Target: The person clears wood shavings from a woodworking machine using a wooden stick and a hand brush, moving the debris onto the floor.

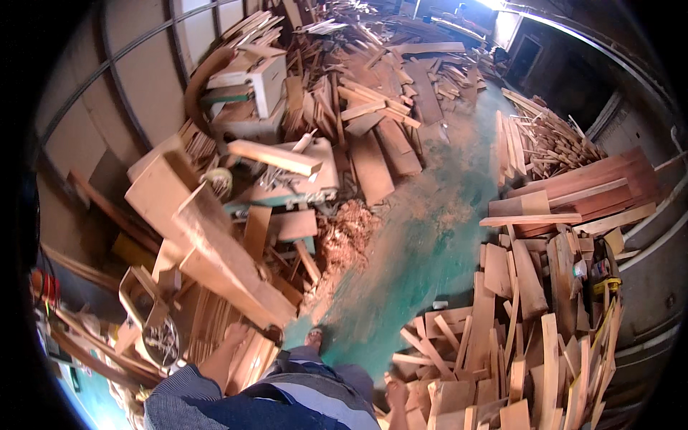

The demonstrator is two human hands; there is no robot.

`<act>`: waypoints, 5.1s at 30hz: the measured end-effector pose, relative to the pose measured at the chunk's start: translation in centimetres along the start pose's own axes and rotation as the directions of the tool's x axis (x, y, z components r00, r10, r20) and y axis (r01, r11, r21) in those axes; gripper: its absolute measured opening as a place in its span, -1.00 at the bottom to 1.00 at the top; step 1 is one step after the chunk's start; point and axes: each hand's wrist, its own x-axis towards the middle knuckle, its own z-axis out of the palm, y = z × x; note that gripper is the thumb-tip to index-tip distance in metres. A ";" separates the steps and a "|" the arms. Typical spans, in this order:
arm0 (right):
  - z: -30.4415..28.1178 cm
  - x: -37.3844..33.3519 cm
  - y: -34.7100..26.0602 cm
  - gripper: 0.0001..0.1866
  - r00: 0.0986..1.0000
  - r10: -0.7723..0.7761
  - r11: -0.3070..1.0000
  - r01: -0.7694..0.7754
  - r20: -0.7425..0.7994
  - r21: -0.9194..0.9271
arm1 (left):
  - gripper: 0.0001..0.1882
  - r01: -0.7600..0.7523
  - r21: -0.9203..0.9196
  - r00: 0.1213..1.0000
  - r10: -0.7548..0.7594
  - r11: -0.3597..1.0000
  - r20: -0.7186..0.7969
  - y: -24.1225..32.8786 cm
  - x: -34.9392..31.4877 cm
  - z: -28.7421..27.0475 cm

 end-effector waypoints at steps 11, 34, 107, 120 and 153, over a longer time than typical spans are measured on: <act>-8.1 28.2 -14.6 -0.79 0.979 0.194 0.979 -0.197 0.069 0.046 | -0.50 -0.431 0.163 0.890 0.387 0.888 0.241 59.9 24.7 11.0; -44.4 94.9 -38.0 -0.76 0.987 0.161 0.975 -0.156 -0.021 0.157 | -0.57 -0.235 0.332 0.944 0.133 0.914 0.302 92.9 55.9 39.6; -135.7 278.7 -124.8 -0.87 0.922 -0.114 0.964 0.192 0.371 -0.182 | -0.73 -0.024 -0.214 0.988 0.056 0.976 0.145 284.3 156.1 92.6; -138.5 307.5 -148.5 -0.80 0.747 -0.303 0.838 0.505 0.592 -0.208 | -0.83 0.312 -0.764 0.836 -0.545 0.565 -0.062 280.6 144.2 103.5; -96.1 281.1 -219.4 -0.43 0.028 -0.873 -0.209 0.880 0.486 -0.426 | -0.80 0.117 -0.536 0.766 -0.419 0.836 -0.487 261.4 167.7 65.8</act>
